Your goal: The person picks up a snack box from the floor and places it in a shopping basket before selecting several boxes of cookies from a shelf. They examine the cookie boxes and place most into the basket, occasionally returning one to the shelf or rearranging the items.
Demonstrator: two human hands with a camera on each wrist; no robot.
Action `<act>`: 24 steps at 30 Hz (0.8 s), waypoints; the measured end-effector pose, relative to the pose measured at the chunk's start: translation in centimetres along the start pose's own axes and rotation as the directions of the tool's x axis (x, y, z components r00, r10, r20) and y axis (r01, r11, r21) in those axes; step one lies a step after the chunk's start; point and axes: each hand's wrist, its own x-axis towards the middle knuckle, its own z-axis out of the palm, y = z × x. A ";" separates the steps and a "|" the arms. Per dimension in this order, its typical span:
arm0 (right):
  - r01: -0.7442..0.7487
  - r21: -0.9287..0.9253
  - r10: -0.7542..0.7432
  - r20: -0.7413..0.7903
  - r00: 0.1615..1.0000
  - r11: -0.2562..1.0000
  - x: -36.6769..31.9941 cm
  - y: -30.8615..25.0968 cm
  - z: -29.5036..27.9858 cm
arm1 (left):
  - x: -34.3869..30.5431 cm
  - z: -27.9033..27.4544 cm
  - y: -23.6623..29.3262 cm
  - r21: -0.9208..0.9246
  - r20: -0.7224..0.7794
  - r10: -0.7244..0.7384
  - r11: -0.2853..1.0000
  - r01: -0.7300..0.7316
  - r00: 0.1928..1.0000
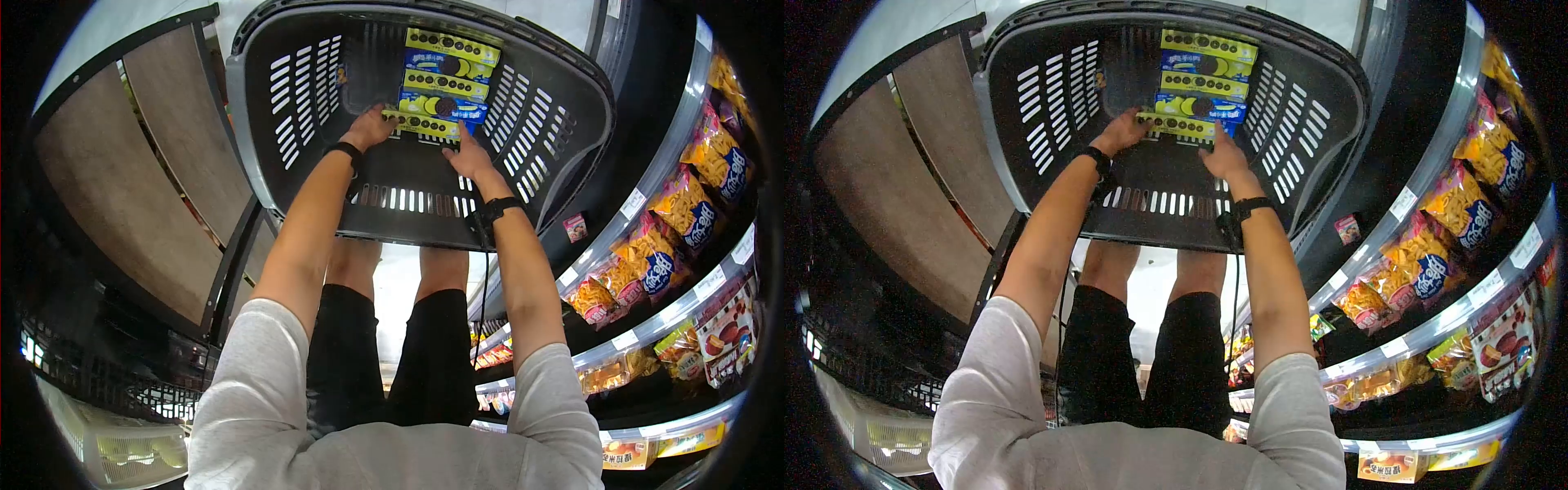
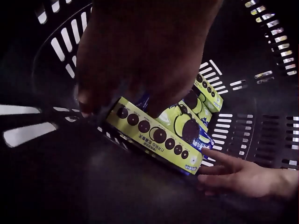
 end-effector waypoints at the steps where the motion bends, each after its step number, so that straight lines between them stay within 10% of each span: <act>1: 0.015 -0.017 -0.015 -0.003 1.000 1.000 0.3 0.0 0.0 | 0.6 0.3 -0.2 -0.017 0.019 -0.007 1.000 0.007 1.000; 11: -0.130 0.482 0.084 0.116 0.990 0.866 0.6 -0.5 -0.5 | 2.7 1.0 -1.8 -0.203 -0.045 -0.157 0.968 0.145 0.987; 24: 0.042 0.623 -0.007 -0.059 0.998 0.781 -17.1 -2.7 -9.7 | -21.4 -8.4 9.4 -0.504 -0.069 0.023 0.862 -0.055 0.997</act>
